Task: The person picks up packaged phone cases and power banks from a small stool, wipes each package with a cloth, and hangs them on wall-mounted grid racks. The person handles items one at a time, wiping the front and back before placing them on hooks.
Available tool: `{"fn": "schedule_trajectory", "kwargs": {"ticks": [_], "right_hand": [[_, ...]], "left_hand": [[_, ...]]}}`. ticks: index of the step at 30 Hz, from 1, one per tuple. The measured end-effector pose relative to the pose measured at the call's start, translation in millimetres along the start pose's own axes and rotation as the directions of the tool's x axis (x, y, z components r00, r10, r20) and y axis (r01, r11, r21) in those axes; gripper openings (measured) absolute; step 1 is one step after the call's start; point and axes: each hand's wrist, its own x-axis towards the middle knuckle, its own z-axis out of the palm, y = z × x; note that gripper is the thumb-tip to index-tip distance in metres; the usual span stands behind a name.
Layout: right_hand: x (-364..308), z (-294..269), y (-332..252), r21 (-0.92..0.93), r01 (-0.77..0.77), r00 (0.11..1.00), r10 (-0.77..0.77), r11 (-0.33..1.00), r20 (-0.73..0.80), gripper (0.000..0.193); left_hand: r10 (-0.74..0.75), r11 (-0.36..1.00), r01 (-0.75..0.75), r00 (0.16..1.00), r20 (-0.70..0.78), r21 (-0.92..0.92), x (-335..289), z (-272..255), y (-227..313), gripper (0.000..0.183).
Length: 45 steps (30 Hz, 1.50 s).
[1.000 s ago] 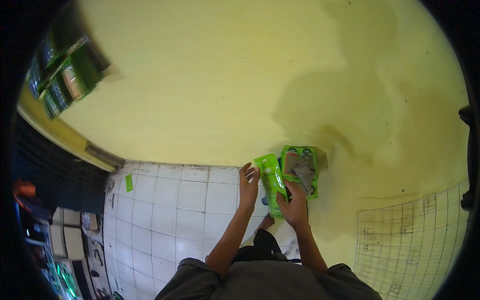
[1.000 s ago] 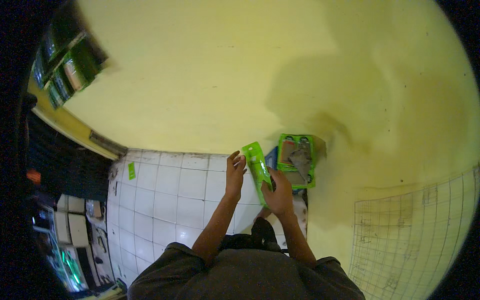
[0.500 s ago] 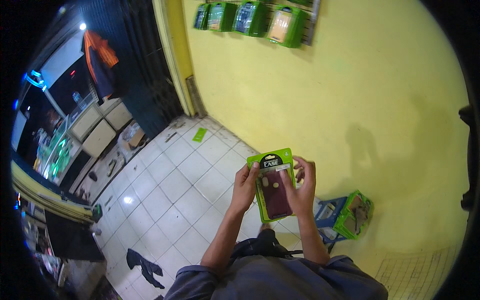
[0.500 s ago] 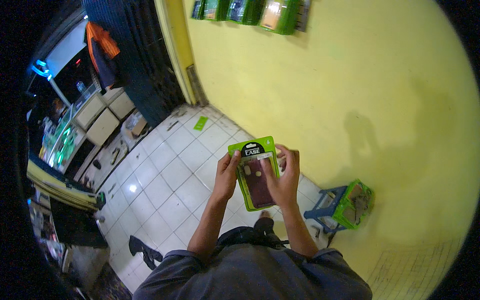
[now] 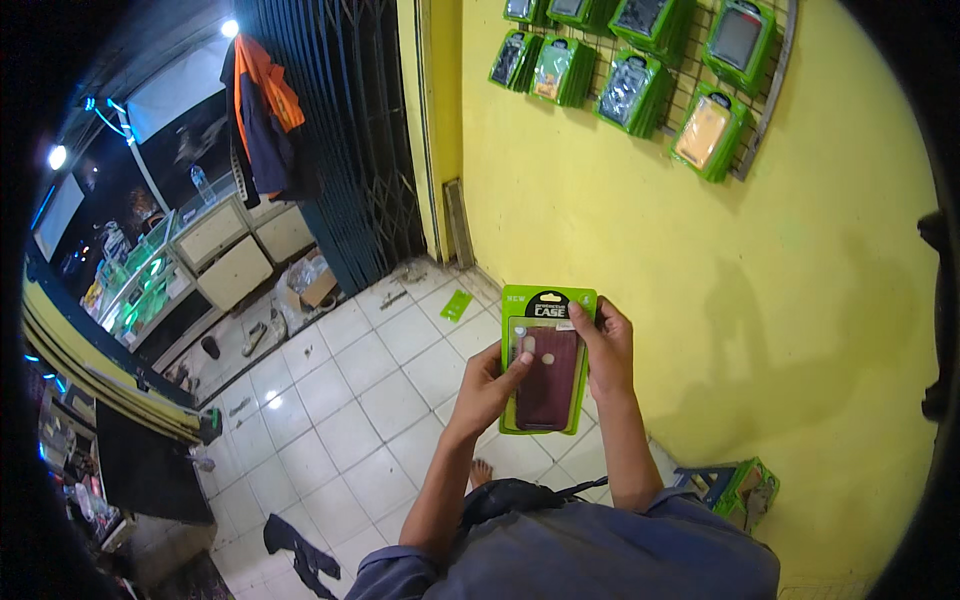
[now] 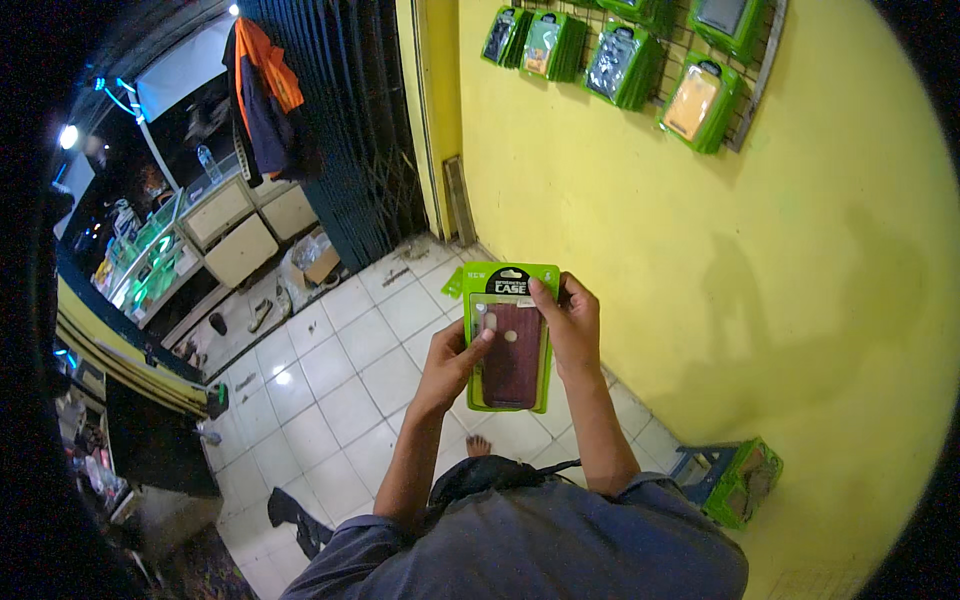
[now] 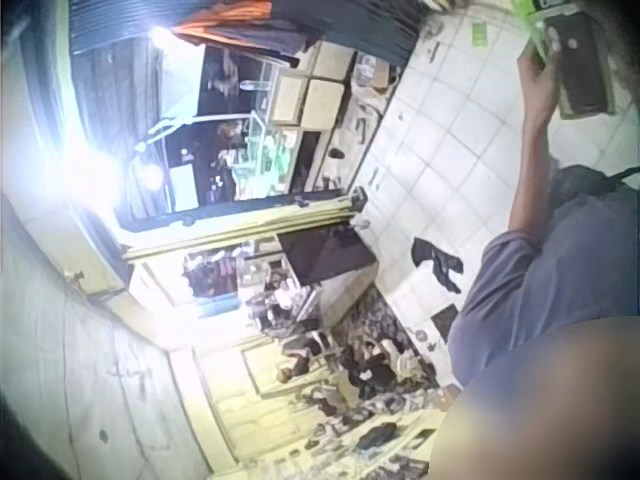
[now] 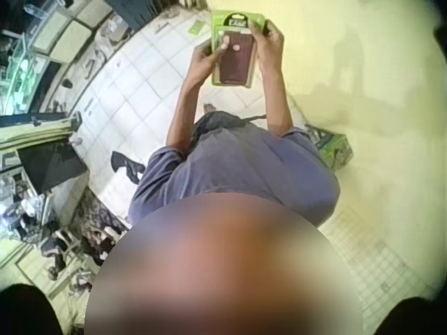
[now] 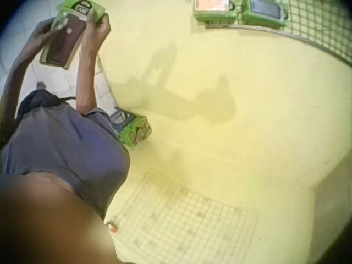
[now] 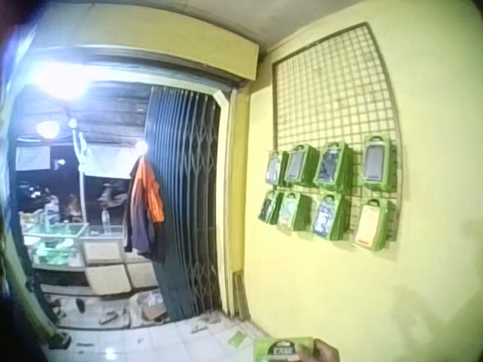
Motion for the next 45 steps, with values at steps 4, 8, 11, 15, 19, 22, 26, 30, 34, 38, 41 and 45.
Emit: {"fn": "schedule_trajectory", "kwargs": {"ticks": [4, 8, 11, 15, 19, 22, 26, 30, 34, 38, 41, 45], "right_hand": [[32, 27, 18, -0.077, 0.052, 0.986, -0.039, 0.996, 0.159, 0.037], [58, 58, 39, -0.253, -0.076, 0.973, 0.127, 0.964, 0.191, 0.043], [95, 80, 52, -0.217, 0.035, 0.985, 0.003, 0.975, 0.172, 0.034], [175, 111, 69, -0.206, 0.103, 0.994, -0.093, 0.973, 0.060, 0.029], [248, 146, 80, -0.251, 0.159, 0.984, -0.174, 0.955, -0.039, 0.032], [303, 177, 86, -0.283, 0.179, 0.962, -0.228, 0.942, -0.152, 0.033], [352, 199, 88, -0.405, 0.251, 0.908, -0.358, 0.879, -0.216, 0.065], [405, 197, 77, -0.416, 0.334, 0.834, -0.470, 0.846, -0.287, 0.077], [479, 164, 44, -0.496, 0.444, 0.684, -0.640, 0.746, -0.350, 0.072], [558, 129, 1, -0.626, 0.508, 0.547, -0.783, 0.591, -0.296, 0.065], [612, 112, -38, -0.684, 0.508, 0.483, -0.830, 0.524, -0.277, 0.056], [652, 92, -71, -0.712, 0.506, 0.487, -0.842, 0.487, -0.231, 0.046]], "left_hand": [[0.113, 0.992, -0.115, 0.992, -0.049, -0.043, 67, -43, 18, 0.030], [0.071, 0.997, -0.070, 0.992, -0.103, 0.009, 140, -85, 40, 0.029], [0.136, 0.985, -0.136, 0.991, -0.007, -0.109, 193, -104, 51, 0.025], [0.130, 0.982, -0.105, 0.978, 0.162, -0.154, 269, -143, 59, 0.029], [0.152, 0.983, -0.109, 0.935, 0.319, -0.150, 347, -184, 69, 0.029], [0.147, 0.985, -0.101, 0.913, 0.380, -0.137, 407, -210, 88, 0.026], [0.214, 0.975, -0.166, 0.874, 0.435, -0.147, 482, -218, 112, 0.026], [0.277, 0.960, -0.209, 0.808, 0.520, -0.185, 559, -199, 139, 0.032], [0.425, 0.904, -0.321, 0.752, 0.504, -0.282, 624, -150, 163, 0.053], [0.607, 0.794, -0.514, 0.686, 0.401, -0.325, 685, -96, 190, 0.064], [0.672, 0.740, -0.572, 0.648, 0.358, -0.354, 735, -54, 219, 0.065], [0.769, 0.639, -0.705, 0.568, 0.294, -0.309, 785, -17, 243, 0.057]]}}
